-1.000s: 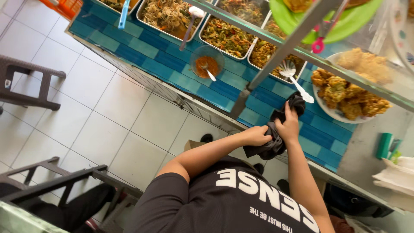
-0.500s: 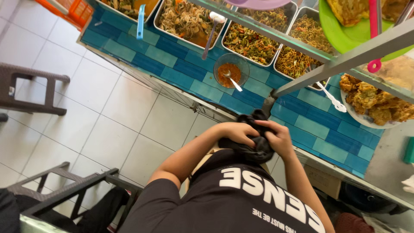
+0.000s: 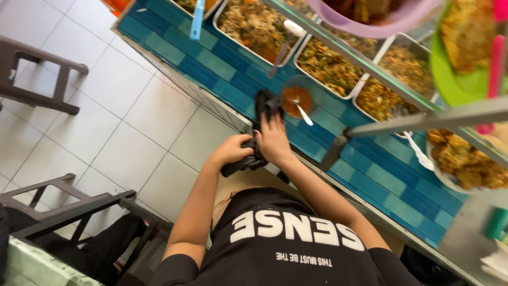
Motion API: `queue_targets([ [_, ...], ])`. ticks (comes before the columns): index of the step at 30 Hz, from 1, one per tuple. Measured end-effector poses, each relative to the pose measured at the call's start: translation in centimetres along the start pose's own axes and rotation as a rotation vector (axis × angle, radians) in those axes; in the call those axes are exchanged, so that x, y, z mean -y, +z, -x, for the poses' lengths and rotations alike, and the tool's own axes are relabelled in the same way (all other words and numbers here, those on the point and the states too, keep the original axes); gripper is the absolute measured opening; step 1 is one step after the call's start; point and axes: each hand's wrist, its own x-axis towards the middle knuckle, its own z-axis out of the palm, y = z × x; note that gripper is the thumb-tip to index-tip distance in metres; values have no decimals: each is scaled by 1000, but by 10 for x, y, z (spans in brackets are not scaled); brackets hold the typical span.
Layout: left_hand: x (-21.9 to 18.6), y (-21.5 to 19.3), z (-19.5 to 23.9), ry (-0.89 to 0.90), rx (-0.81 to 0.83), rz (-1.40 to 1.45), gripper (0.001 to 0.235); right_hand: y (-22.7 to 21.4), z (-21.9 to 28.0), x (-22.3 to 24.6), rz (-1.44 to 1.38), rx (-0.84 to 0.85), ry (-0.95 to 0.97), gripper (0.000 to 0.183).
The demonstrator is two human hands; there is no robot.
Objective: The person covers a rice container with a cloth, wipes several table surfaces with a cloth, organizes items in a food display case including a calculator, and folds a cloth by hand.
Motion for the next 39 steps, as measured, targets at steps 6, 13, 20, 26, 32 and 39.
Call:
queue_targets([
  [6, 43, -52, -34, 192, -45, -42, 32, 61, -63, -11, -6, 10, 47, 80],
  [13, 60, -154, -52, 41, -7, 404, 29, 100, -171, 35, -50, 76, 8, 82],
  [20, 65, -238, -57, -86, -91, 650, 31, 137, -262, 75, -67, 114, 15, 82],
  [26, 79, -280, -64, -31, -191, 860, 32, 165, -317, 106, -82, -26, -80, 86],
  [32, 82, -327, -71, -56, -292, 1031, 30, 191, -379, 143, -36, -81, -39, 94],
  [39, 99, -331, -78, 9, -479, 1140, 30, 219, -427, 160, -129, -39, -201, 83],
])
